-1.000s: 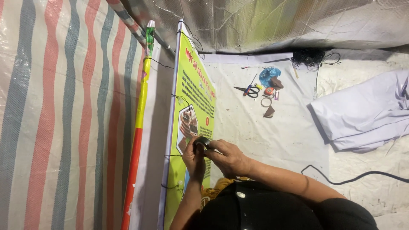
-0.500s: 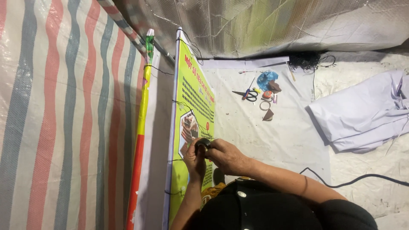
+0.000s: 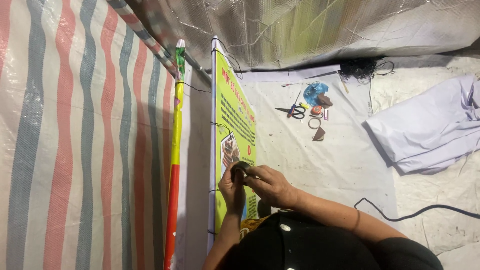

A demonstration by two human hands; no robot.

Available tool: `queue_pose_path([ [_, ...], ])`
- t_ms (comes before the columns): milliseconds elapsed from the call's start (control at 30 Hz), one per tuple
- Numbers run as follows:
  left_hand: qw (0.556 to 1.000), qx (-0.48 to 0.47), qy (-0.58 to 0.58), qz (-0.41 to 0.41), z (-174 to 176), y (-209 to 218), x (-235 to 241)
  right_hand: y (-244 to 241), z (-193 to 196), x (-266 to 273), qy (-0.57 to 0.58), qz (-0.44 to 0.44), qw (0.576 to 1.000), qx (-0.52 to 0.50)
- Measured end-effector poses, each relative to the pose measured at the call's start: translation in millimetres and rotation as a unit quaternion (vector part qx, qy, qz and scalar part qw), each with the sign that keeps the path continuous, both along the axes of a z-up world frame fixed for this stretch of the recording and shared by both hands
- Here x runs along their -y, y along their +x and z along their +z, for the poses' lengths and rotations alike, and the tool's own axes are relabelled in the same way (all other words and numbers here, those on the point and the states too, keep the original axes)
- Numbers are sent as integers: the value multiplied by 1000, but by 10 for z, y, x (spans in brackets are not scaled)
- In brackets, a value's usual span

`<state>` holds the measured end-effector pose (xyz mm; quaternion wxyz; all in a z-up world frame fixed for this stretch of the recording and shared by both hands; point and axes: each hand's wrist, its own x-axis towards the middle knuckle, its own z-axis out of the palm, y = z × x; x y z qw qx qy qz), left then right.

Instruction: Measure a metal frame and tape wires to a banner

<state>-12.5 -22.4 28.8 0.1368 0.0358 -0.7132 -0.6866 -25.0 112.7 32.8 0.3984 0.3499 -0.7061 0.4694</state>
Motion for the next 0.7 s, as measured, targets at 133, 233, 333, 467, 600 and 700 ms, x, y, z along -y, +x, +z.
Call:
queue_pose_path([
  [133, 1000, -10, -8, 2, -154, 6, 86, 8, 1, 47, -2, 17, 998, 53],
  [233, 999, -16, -29, 0, -237, 12, 135, 15, -53, 62, 14, 33, 996, 87],
  [333, 999, -19, -32, 1, -288, 29, 142, 57, 302, -10, -33, 124, 895, 427],
  [467, 998, -35, -45, -1, -297, 36, 169, 214, 100, 41, -78, 141, 902, 400],
  [600, 999, -30, -9, 5, -185, 49, 175, 77, 294, 3, 59, 95, 980, 162],
  [700, 999, -31, -27, 0, -189, 56, 181, 90, 280, -21, -170, 185, 634, 731],
])
